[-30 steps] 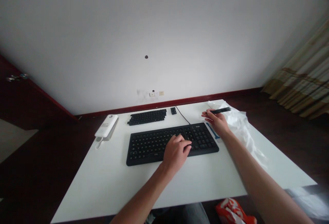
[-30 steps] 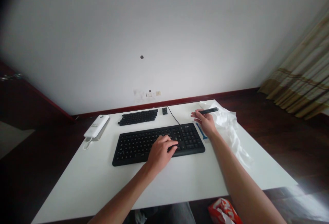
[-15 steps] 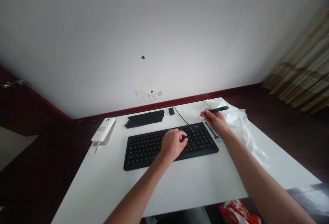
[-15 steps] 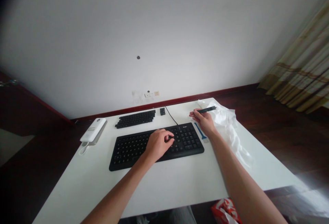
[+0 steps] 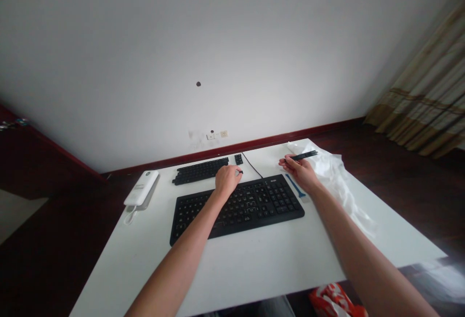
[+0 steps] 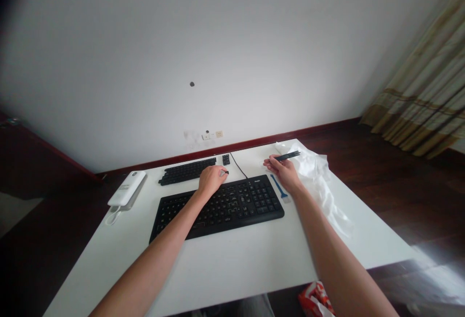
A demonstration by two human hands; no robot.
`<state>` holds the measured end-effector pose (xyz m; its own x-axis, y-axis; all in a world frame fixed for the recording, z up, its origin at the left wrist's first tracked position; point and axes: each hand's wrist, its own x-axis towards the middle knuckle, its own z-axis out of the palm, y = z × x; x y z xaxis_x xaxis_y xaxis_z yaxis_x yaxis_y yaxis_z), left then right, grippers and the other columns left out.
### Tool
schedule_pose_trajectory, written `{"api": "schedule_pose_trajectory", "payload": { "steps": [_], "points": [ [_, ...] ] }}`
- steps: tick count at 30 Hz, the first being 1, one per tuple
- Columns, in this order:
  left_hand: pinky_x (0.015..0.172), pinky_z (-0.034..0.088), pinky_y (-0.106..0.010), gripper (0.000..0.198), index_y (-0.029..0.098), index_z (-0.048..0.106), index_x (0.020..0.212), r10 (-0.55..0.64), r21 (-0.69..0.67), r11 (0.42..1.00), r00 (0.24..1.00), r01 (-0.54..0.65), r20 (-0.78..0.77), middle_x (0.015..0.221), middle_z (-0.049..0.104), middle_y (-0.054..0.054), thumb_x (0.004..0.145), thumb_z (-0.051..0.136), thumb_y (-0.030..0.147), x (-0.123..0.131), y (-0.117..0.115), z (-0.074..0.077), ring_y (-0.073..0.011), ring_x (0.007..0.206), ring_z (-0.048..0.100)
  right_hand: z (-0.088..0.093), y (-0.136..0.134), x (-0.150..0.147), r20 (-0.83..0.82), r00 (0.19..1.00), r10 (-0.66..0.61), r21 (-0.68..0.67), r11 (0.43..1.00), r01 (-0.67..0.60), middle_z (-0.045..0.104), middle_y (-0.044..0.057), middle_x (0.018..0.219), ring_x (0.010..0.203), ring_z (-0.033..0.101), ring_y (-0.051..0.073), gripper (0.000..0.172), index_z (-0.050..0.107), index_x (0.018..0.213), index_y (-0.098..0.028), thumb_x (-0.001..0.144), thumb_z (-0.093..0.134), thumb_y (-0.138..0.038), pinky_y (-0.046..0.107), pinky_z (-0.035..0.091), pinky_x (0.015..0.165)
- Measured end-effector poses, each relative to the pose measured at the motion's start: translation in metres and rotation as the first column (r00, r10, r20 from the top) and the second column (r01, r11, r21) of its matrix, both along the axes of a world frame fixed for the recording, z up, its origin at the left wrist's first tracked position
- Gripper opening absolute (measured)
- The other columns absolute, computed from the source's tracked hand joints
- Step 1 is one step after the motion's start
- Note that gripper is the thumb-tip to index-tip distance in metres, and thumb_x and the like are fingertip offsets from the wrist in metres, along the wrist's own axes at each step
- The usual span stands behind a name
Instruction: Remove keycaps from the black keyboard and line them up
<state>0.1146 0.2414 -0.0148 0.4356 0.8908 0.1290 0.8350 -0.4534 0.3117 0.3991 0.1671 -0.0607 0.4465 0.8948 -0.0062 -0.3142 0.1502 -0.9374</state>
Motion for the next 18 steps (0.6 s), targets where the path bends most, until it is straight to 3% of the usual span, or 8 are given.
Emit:
{"api": "schedule_pose_trajectory", "payload": {
  "steps": [4,9,18],
  "points": [
    [0.091,0.050,-0.029,0.026,0.027,0.077,0.118,0.001,0.027,1.000,1.000,-0.001,0.001,0.106,0.078,-0.004,0.093,0.072,0.030,0.001,0.002,-0.002,-0.0214,0.102,0.069,-0.002,0.001,0.001,-0.034,0.999,0.014,0.015,1.000,-0.013,0.080,0.007,0.094,0.090,0.077,0.020,0.044,0.074,0.095,-0.022,0.068,0.096,-0.049,0.026,0.066,0.083],
    [0.090,0.050,-0.030,0.017,0.029,0.078,0.108,-0.021,0.052,0.998,1.000,0.022,-0.014,0.107,0.078,-0.003,0.094,0.070,0.027,0.001,0.005,-0.005,-0.0221,0.104,0.067,-0.006,0.003,0.002,-0.054,0.998,0.026,0.029,0.999,-0.025,0.081,0.008,0.093,0.089,0.077,0.018,0.045,0.074,0.097,-0.020,0.068,0.097,-0.047,0.019,0.064,0.078],
    [0.089,0.051,-0.032,0.014,0.028,0.079,0.105,-0.004,0.065,0.998,1.000,0.006,-0.028,0.108,0.078,-0.005,0.095,0.068,0.026,0.014,0.018,-0.008,-0.0240,0.106,0.067,-0.005,0.003,0.001,-0.037,0.999,0.021,0.037,0.999,-0.020,0.080,0.007,0.091,0.086,0.077,0.018,0.044,0.074,0.094,-0.020,0.069,0.095,-0.049,0.021,0.065,0.074]
  ]
}}
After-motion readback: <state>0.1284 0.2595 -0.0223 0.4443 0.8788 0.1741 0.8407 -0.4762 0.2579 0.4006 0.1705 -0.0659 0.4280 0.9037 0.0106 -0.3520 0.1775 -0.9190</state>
